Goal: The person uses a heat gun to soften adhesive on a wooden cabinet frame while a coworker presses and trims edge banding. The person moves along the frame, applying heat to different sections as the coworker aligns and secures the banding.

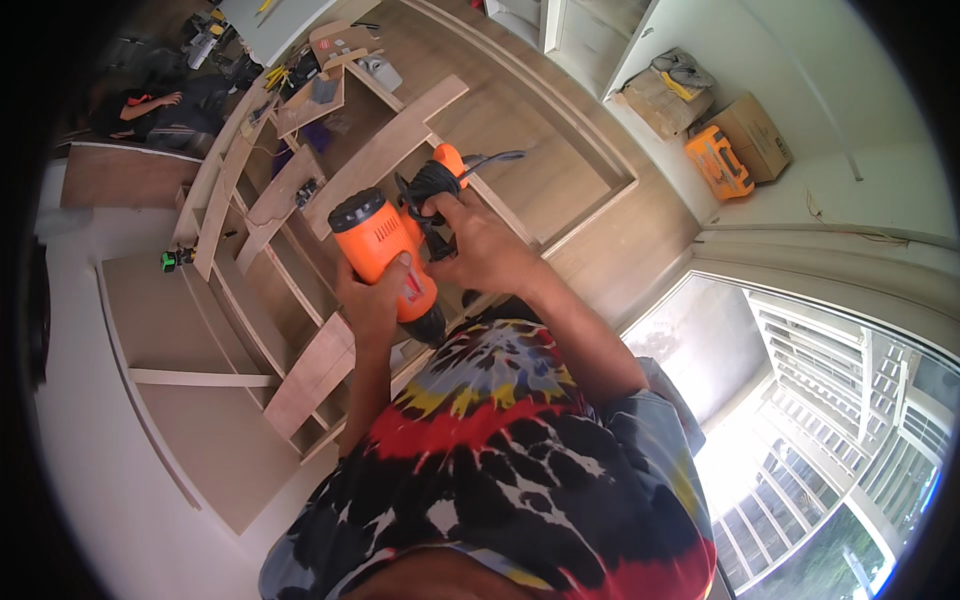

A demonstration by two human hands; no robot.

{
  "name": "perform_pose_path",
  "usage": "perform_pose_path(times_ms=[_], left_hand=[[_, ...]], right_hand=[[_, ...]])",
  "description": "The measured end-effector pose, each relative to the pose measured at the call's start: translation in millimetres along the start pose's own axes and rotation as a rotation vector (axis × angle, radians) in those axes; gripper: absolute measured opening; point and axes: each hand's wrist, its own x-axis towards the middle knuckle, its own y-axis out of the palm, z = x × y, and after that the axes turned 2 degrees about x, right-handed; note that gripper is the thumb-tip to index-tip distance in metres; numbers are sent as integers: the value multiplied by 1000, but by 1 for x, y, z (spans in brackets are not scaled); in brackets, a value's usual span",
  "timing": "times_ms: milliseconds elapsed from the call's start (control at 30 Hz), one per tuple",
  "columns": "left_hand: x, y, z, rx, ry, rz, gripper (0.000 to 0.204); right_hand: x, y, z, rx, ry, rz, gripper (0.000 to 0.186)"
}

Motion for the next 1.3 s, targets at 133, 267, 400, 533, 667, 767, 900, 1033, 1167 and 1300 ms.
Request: perform_pose_path(times_ms=[133, 267, 400, 533, 667, 767, 900, 1033, 1167, 1300], left_hand=[[1, -5, 1, 84, -20, 32, 55], [-6, -7, 1, 94, 10, 66, 58], [-9, -3, 2, 88, -32, 47, 59], [-4, -2, -1, 52, 31, -10, 59], [-1, -2, -4, 57, -21, 11, 59], [-1, 3, -4, 96, 97, 35, 59], [-2, 7, -1, 76, 66, 55, 61], [3, 4, 1, 81, 26, 86, 62], [1, 4, 1, 30, -64, 83, 61], [-3, 10, -1, -9, -7, 79, 60]], right_hand=[[4, 4, -5, -94, -2, 5, 58], [8, -16, -1, -36, -39, 70, 54], [4, -21, 8, 14, 54, 50, 53], [-5, 7, 10, 185, 30, -164, 63], [-13, 17, 2, 64, -43, -211, 69], [-13, 20, 3, -72, -69, -199, 67], [-15, 30, 5, 1, 11, -356, 56], [-16, 21, -6, -162, 39, -276, 53], [-15, -4, -12, -311, -26, -141, 58], [-6, -9, 3, 73, 36, -227, 48]])
